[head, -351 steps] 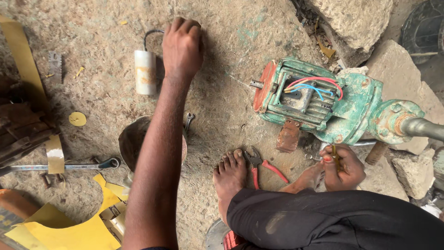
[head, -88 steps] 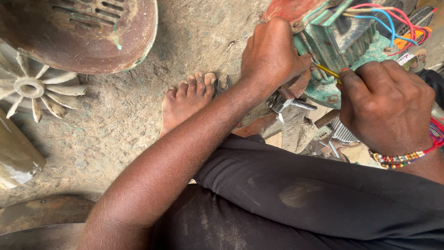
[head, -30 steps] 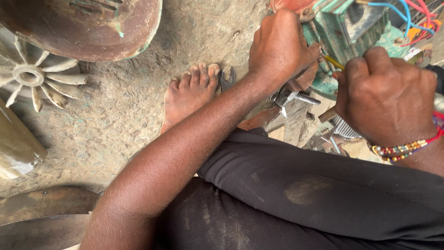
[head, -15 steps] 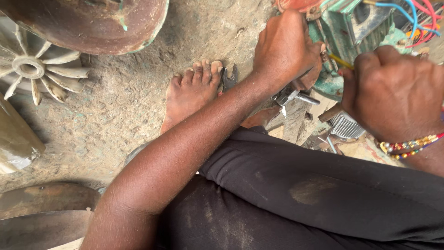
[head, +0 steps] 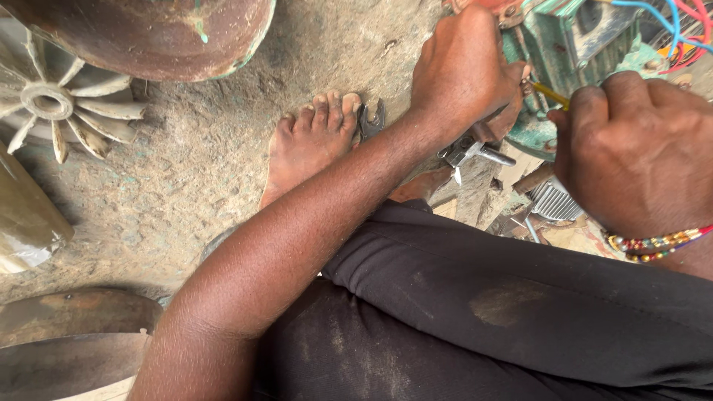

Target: The person is repairing an electric motor while sitting on the floor. They use a screwdriver to adjust components inside the motor's terminal box and wrap a section of the motor with a white cylindrical object.

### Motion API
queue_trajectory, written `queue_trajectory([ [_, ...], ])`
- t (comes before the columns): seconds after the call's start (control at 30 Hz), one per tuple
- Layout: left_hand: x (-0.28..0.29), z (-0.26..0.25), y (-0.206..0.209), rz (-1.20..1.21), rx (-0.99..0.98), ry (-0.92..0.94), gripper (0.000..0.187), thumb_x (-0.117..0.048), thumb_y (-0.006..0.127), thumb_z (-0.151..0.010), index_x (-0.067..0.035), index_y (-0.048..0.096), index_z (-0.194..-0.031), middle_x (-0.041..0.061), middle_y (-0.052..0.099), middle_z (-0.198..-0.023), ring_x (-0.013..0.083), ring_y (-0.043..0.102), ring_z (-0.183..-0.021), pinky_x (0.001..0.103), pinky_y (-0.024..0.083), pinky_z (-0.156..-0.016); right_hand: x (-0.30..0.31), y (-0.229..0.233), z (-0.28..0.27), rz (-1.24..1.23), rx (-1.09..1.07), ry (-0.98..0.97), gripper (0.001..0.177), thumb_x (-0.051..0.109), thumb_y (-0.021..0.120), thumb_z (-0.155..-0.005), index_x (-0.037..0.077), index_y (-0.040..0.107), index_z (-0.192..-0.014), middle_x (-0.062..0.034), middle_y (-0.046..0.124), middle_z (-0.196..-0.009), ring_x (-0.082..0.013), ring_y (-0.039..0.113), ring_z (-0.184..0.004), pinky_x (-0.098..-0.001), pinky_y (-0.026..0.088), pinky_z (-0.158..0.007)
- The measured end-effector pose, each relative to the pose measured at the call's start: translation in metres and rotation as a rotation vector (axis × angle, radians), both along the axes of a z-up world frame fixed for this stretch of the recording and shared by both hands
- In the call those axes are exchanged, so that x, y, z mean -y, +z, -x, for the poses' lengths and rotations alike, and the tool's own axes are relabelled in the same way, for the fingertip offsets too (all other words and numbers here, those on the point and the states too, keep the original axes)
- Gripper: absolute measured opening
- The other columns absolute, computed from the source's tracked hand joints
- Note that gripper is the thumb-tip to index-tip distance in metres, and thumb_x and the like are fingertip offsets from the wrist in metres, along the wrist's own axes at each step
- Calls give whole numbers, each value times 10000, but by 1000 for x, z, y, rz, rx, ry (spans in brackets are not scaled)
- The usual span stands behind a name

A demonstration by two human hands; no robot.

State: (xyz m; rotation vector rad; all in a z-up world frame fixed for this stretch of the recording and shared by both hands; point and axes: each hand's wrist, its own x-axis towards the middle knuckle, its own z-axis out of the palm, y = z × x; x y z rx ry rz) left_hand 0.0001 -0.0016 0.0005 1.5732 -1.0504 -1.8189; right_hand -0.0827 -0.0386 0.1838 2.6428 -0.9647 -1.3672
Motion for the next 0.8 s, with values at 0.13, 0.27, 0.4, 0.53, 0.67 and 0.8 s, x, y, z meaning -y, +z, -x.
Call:
queue_trajectory([
  [0.13, -3, 5, -3, 71, 15, 65, 332, -207, 883, -737, -26, 639, -871, 128, 713, -704, 255, 776, -690, 426, 613, -569, 5, -2, 4, -18, -8, -15, 295, 284, 750, -979, 9, 764, -875, -134, 666, -710, -218, 691, -587, -334, 567, -546],
  [0.27, -4, 5, -5, 68, 23, 59, 290, -216, 889, -731, -44, 658, -769, 125, 709, -689, 249, 777, -675, 418, 618, -558, 1, -3, 5, 4, -57, -31, 391, 387, 790, -885, -1, 774, -931, -152, 682, -790, -214, 704, -559, -331, 540, -440],
  [0.4, -6, 7, -5, 72, 20, 66, 309, -225, 891, -729, -39, 652, -788, 124, 700, -674, 247, 776, -660, 419, 614, -540, -6, -3, 7, 25, 37, -76, 210, 220, 766, -958, 10, 761, -950, -150, 670, -804, -225, 707, -609, -346, 549, -525],
  [0.53, -9, 12, -8, 101, 10, 88, 338, -221, 879, -746, -28, 623, -855, 121, 687, -655, 244, 775, -631, 411, 610, -496, -7, -5, 9, 2, 5, -67, 236, 225, 770, -1009, -3, 769, -949, -148, 654, -732, -225, 704, -583, -331, 545, -507],
  [0.67, -12, 15, -12, 208, 42, 163, 426, -207, 893, -700, 1, 593, -921, 133, 679, -671, 269, 761, -621, 426, 588, -461, -5, -6, 8, -4, -2, -90, 271, 230, 799, -953, -38, 774, -918, -178, 654, -707, -226, 688, -516, -314, 536, -430],
  [0.8, -12, 17, -15, 128, 28, 42, 384, -256, 879, -795, -45, 596, -947, 122, 687, -735, 238, 776, -687, 415, 609, -522, -1, -7, 9, 55, 37, -128, 316, 227, 815, -860, -61, 759, -977, -202, 661, -847, -228, 676, -558, -316, 545, -474],
])
